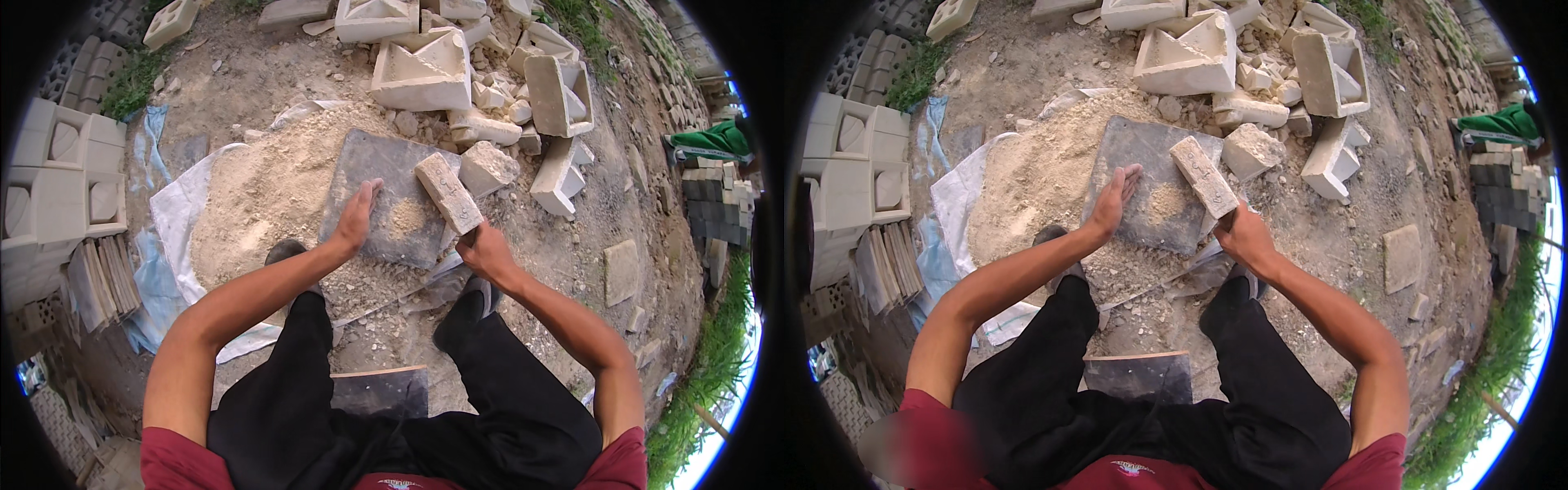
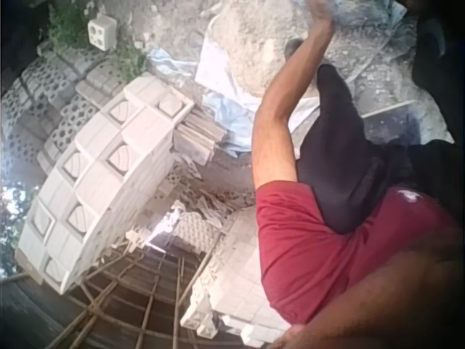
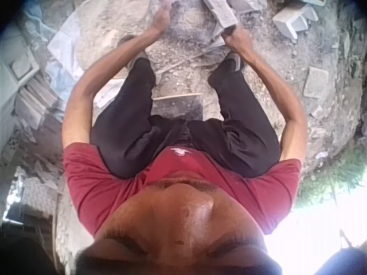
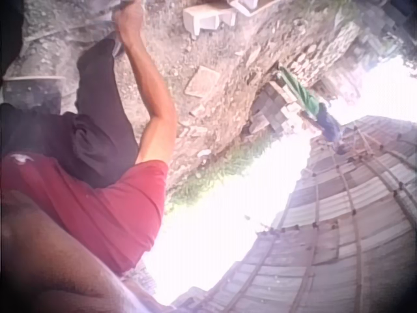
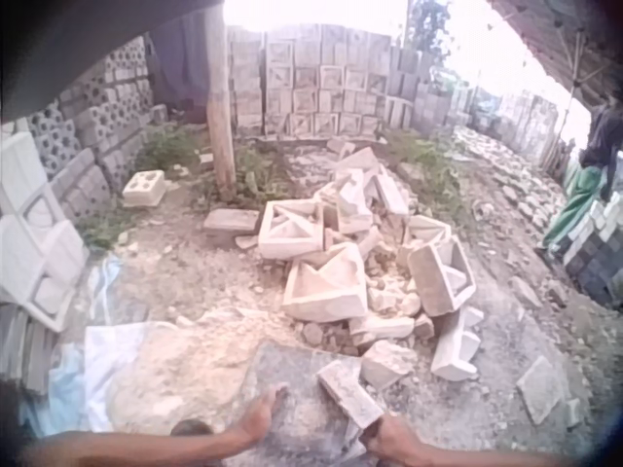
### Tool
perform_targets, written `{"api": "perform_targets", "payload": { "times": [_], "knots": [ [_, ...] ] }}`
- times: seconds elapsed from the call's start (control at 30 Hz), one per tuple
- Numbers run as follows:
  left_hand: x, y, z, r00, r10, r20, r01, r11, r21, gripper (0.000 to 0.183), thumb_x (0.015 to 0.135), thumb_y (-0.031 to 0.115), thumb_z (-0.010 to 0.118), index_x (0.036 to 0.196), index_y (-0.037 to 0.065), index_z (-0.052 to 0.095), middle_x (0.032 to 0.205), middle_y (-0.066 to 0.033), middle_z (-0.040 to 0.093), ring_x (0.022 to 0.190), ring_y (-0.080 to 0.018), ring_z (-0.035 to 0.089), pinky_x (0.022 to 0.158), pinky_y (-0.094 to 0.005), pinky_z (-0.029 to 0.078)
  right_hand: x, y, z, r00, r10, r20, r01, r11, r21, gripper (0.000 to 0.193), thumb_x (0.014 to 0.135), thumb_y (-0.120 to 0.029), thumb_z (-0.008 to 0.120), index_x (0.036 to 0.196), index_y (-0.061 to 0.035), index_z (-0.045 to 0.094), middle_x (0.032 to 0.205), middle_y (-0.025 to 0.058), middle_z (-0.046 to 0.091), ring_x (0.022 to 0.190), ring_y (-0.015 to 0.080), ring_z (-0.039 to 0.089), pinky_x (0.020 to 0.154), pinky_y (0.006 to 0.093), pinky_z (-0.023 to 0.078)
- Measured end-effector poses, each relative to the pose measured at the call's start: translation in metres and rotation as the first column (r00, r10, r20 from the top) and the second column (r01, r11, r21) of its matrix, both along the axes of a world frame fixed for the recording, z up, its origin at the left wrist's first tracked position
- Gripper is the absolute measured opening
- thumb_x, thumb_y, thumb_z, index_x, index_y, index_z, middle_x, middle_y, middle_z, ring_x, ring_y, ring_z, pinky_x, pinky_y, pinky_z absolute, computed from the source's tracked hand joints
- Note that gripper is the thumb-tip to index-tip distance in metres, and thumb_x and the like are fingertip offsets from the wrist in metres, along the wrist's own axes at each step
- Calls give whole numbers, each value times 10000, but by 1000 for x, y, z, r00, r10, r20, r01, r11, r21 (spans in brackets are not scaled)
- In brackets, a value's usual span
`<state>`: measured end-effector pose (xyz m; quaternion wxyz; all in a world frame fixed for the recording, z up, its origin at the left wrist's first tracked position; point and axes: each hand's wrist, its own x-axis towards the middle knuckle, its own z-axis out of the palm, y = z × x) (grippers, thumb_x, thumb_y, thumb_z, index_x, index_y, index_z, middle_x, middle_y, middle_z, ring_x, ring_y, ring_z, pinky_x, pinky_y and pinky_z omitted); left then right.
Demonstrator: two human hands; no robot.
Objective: The person shapes a concrete block by hitting it with a wooden mallet and using a metal tool to chip fragments. They rotate the block on a stone slab and pick away small pieces by hand.
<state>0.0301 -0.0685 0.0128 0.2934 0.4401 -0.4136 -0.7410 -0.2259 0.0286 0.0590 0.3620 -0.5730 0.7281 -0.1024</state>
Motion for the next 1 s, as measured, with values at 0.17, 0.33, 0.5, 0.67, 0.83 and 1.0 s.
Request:
{"api": "perform_targets", "payload": {
  "times": [0.17,0.33,0.5,0.67,0.83,1.0],
  "knots": [
    [-9,4,0,999,38,-9,-37,999,34,735,995,539,199,1451,-38,200,1535,-201,170,1439,-265,129,1173,-361,95,17,0,-5,997,-11,75,5,997,74,457,745,-218,664,1000,100,459,839,315,625,838,471,616,747,487,491],
    [-8,4,-6,997,63,37,-61,997,-46,628,1005,451,284,1408,-32,282,1452,-194,317,1361,-245,292,1141,-371,191,27,-5,-10,987,48,156,-66,992,111,444,737,-212,647,997,112,489,836,317,626,825,463,622,742,468,494],
    [17,8,3,866,-53,497,259,898,-355,341,898,222,598,1146,11,496,1060,-115,570,991,-233,556,898,-389,422,25,-10,-1,978,44,202,-56,997,57,449,736,-215,652,1018,101,505,839,302,633,817,453,624,743,468,493],
    [32,13,14,642,-168,748,730,430,-530,373,741,272,754,933,53,522,886,-111,544,863,-304,537,755,-390,417,26,-2,-1,987,13,161,-26,997,75,461,732,-222,667,1025,95,505,847,297,636,820,450,625,747,468,494],
    [19,14,4,682,-36,730,701,317,-639,369,720,302,764,829,69,500,841,-107,539,802,-316,525,690,-413,398,31,-8,-2,991,77,106,-90,989,117,430,737,-201,665,1010,95,515,851,277,646,820,439,632,746,466,497],
    [19,-23,-8,745,29,666,614,359,-702,272,781,241,707,792,69,497,776,-98,533,752,-311,528,667,-414,391,38,-12,21,978,-11,206,-23,986,165,387,744,-199,654,999,70,542,815,262,647,785,405,650,724,457,501]
  ]
}}
